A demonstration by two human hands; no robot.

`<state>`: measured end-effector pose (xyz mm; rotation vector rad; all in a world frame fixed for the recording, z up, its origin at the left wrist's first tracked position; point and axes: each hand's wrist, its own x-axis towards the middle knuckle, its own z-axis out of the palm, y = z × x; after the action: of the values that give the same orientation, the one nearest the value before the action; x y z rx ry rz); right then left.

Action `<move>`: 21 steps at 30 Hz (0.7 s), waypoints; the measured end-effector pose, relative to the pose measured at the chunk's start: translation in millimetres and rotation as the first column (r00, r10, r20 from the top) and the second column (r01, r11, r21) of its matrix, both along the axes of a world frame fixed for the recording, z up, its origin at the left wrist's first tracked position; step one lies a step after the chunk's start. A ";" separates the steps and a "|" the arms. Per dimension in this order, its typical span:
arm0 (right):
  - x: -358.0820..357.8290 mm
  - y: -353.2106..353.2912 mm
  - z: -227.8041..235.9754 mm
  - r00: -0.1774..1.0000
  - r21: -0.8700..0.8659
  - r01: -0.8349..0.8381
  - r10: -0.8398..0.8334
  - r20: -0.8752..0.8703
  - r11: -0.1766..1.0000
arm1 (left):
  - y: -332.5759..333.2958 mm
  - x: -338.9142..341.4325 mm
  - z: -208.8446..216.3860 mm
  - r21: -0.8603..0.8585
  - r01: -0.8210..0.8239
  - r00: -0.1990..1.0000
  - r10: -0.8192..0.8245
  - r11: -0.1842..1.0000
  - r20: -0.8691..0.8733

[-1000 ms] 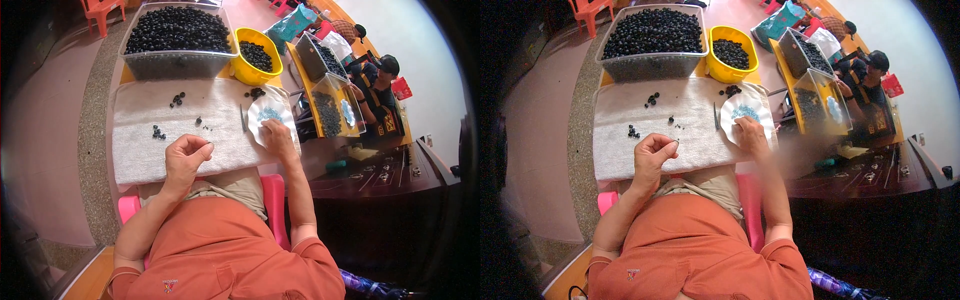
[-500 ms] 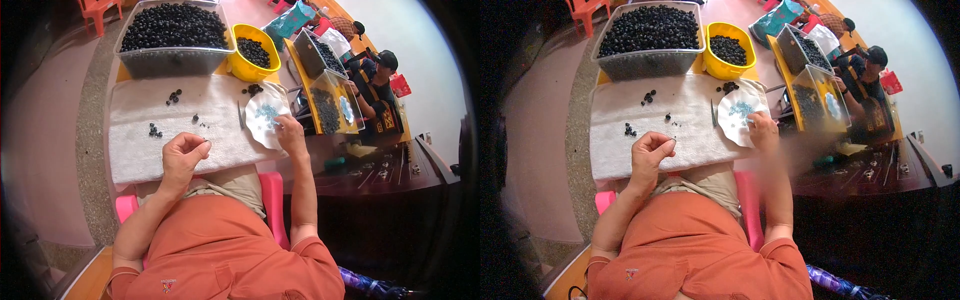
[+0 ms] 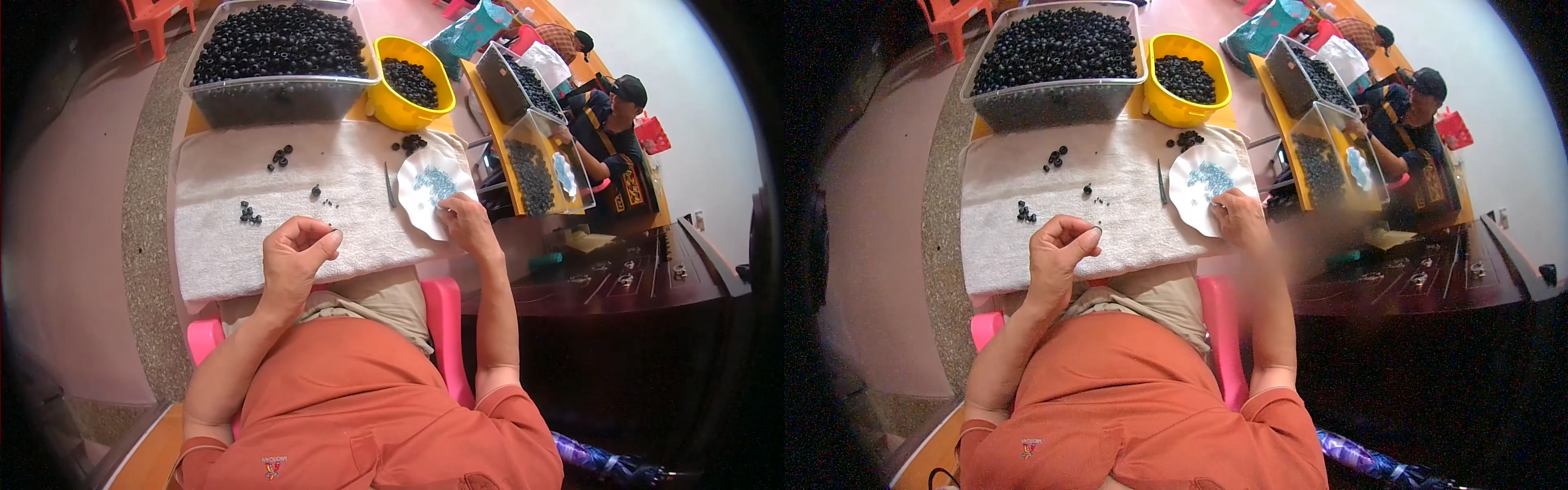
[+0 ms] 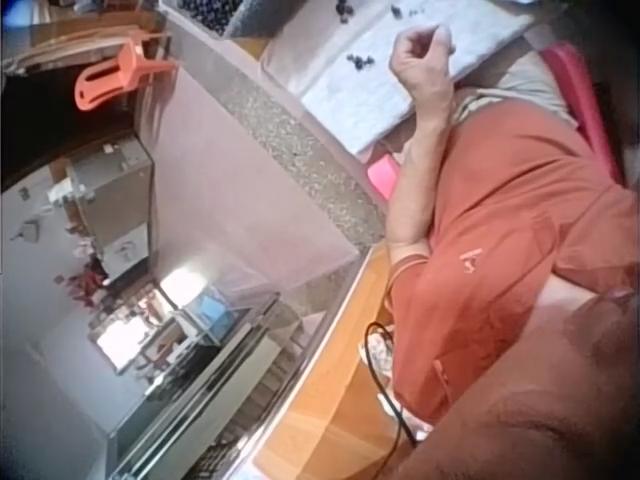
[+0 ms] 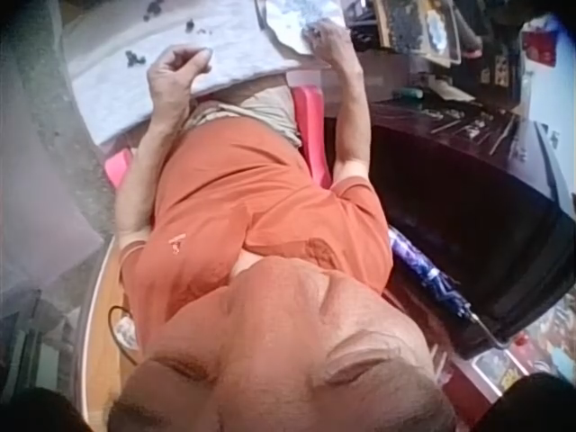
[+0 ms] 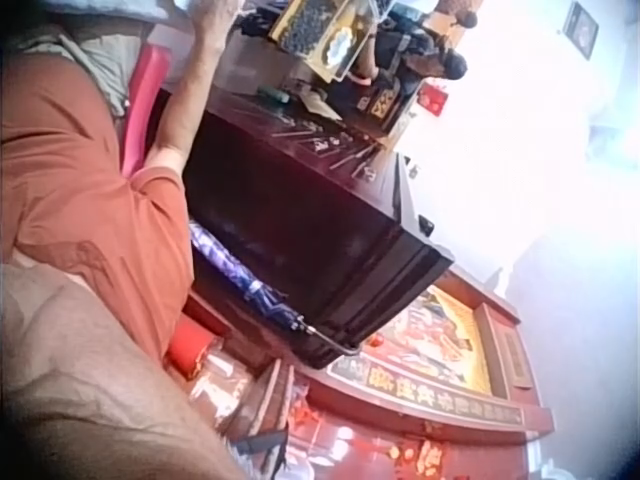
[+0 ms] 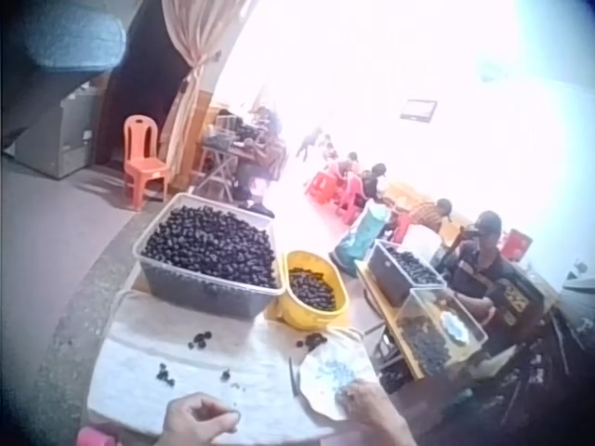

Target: Manually inspecting and sorting small black beads on a white cloth surface.

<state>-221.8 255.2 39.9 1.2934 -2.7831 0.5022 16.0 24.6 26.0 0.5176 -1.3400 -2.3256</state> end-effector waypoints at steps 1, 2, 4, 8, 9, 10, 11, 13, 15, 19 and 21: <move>0.6 -0.3 0.1 1.000 -0.010 -0.006 0.006 0.007 1.000 | -0.1 0.1 -0.7 0.004 0.001 1.000 -0.001 1.000 -0.007; 1.2 -0.6 0.4 1.000 -0.019 -0.012 0.012 0.014 1.000 | -0.2 0.2 -0.7 0.005 0.000 1.000 0.000 1.000 -0.007; 1.5 -0.3 2.0 0.999 -0.011 -0.021 0.022 0.026 1.000 | -0.4 0.4 0.4 -0.006 -0.004 1.000 0.004 1.000 -0.013; 6.1 -2.6 7.9 0.999 0.011 -0.034 0.034 0.027 0.999 | -1.2 0.1 1.1 -0.002 0.001 1.000 -0.001 1.000 -0.022; 5.5 -2.6 7.6 0.999 0.011 -0.034 0.033 0.027 0.999 | -0.9 0.0 1.4 -0.003 0.001 1.000 -0.001 1.000 -0.021; 4.7 -3.1 7.2 0.999 0.029 -0.026 0.026 0.022 0.999 | -0.8 0.1 1.8 -0.004 0.000 1.000 0.000 1.000 -0.021; 4.3 -3.9 7.5 1.000 0.046 -0.019 0.019 0.017 0.999 | -0.9 0.2 1.2 -0.005 0.000 1.000 0.000 1.000 -0.022; 6.1 -7.2 10.8 0.999 0.052 -0.018 0.016 0.031 0.998 | -1.1 0.2 -1.2 0.007 0.011 1.000 -0.010 1.000 -0.016; 5.0 -8.5 9.8 0.999 0.059 -0.018 0.015 0.046 0.998 | -1.2 0.6 -0.5 0.003 0.007 1.000 -0.007 1.000 -0.013; 1.7 -7.3 4.5 0.999 0.061 -0.034 0.034 -0.007 0.998 | -0.9 0.2 -0.8 0.007 0.008 1.000 -0.008 1.000 -0.015; 2.0 -7.9 3.0 0.999 0.072 -0.035 0.037 -0.021 0.997 | -0.9 0.7 0.4 0.004 0.006 1.000 -0.006 1.000 -0.012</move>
<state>-219.8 247.3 43.0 1.3565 -2.7880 0.3904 16.7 23.7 26.4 0.5016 -1.3329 -2.3331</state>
